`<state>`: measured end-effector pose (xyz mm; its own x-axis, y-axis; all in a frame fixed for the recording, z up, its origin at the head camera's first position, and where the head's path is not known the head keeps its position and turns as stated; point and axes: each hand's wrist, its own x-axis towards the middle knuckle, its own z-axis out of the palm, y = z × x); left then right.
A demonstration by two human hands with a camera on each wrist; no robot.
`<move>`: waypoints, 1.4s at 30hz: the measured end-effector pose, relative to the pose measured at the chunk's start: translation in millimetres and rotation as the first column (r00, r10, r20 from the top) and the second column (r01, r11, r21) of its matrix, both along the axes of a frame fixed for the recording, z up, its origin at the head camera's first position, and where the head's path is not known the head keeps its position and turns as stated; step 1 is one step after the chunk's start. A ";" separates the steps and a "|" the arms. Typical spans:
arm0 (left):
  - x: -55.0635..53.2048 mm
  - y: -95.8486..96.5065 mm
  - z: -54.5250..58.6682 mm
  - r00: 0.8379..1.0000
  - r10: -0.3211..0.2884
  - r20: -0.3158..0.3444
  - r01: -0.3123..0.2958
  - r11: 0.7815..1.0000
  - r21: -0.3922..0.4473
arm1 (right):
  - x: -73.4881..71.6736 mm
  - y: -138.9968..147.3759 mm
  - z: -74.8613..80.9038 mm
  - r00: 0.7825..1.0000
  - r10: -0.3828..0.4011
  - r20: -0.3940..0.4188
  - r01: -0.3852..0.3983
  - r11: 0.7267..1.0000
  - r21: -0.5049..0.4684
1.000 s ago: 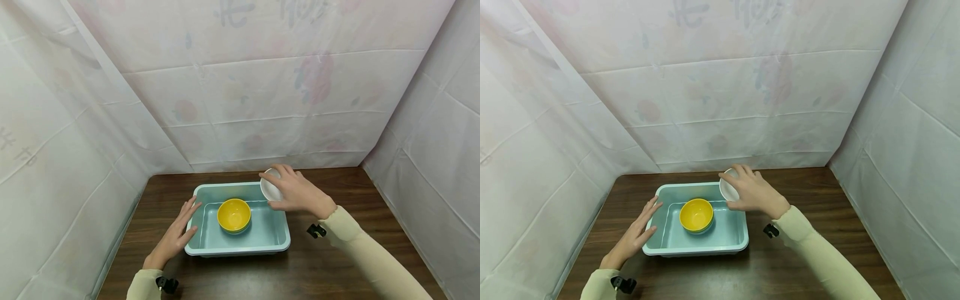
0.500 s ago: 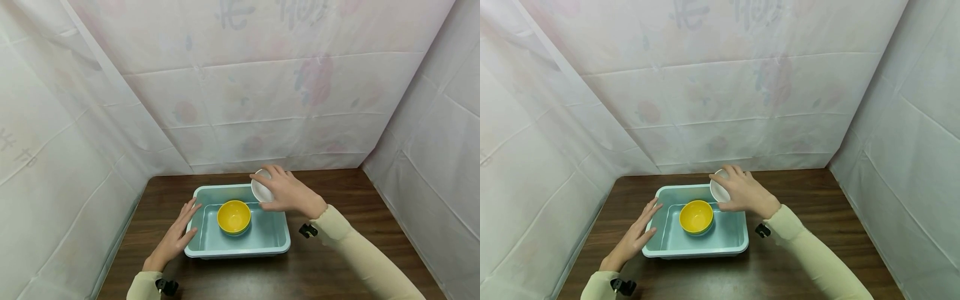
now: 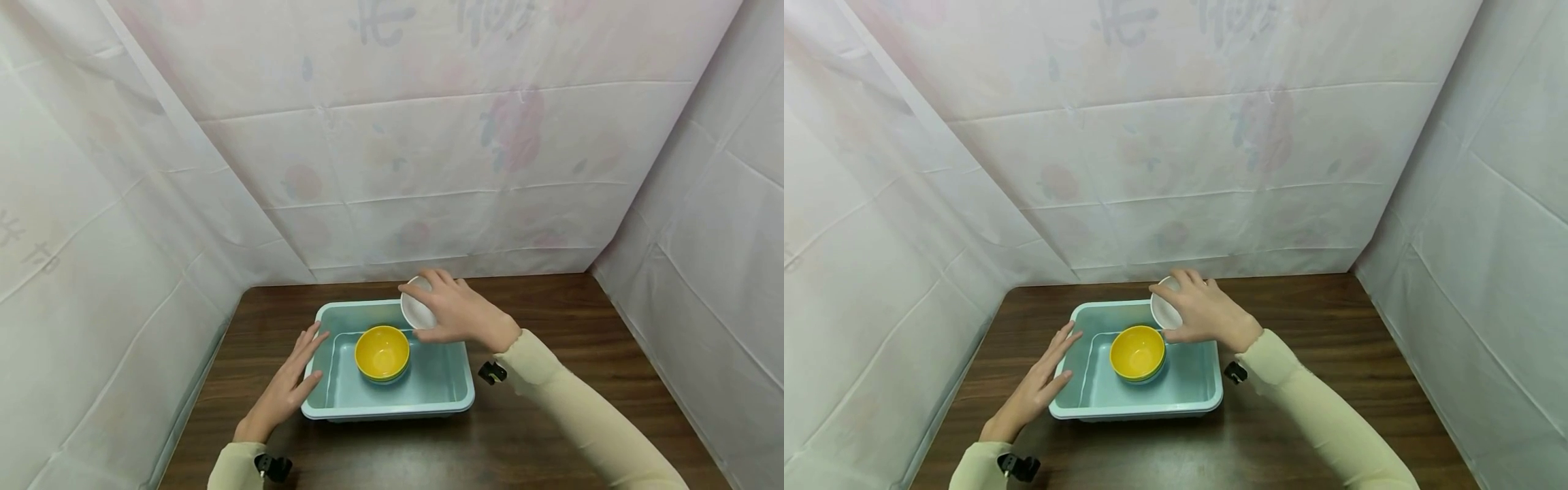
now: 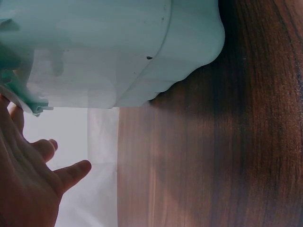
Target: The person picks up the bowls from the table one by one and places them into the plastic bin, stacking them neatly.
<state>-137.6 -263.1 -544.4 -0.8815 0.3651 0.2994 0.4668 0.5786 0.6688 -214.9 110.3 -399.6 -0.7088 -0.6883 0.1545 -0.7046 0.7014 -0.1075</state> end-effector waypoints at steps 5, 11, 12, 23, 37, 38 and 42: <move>0.7 1.1 1.4 1.000 0.005 0.015 -0.005 1.000 -0.002 | -0.5 -4.8 -0.7 1.000 0.000 0.021 0.000 1.000 0.011; 0.6 0.9 0.9 1.000 0.003 0.010 -0.003 1.000 0.002 | 0.3 -11.6 -1.1 1.000 0.011 0.021 -0.011 1.000 0.020; 0.4 0.7 0.4 1.000 0.002 0.005 -0.002 1.000 0.004 | 0.3 -12.8 -1.6 1.000 0.014 0.023 -0.014 1.000 0.021; 0.0 -0.1 -0.1 1.000 -0.003 0.008 0.003 1.000 -0.003 | -1.2 -25.2 -4.2 0.998 0.039 0.040 -0.041 0.998 0.038; 0.5 0.2 -0.9 1.000 -0.002 0.012 0.002 1.000 0.006 | -6.2 -42.5 -15.1 0.990 0.038 0.137 -0.045 0.997 0.055; 0.5 0.3 -0.9 1.000 -0.003 0.010 0.003 1.000 0.005 | -6.2 -43.3 -16.0 0.989 0.041 0.139 -0.049 0.997 0.054; 0.2 0.0 -1.7 1.000 -0.008 0.008 0.008 1.000 0.003 | -6.4 -45.6 -20.7 0.987 0.058 0.152 -0.068 0.996 0.062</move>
<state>-137.4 -263.0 -546.1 -0.8809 0.3716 0.2931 0.4660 0.5731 0.6741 -221.3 64.7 -420.3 -0.6754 -0.7375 0.0024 -0.7271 0.6653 -0.1696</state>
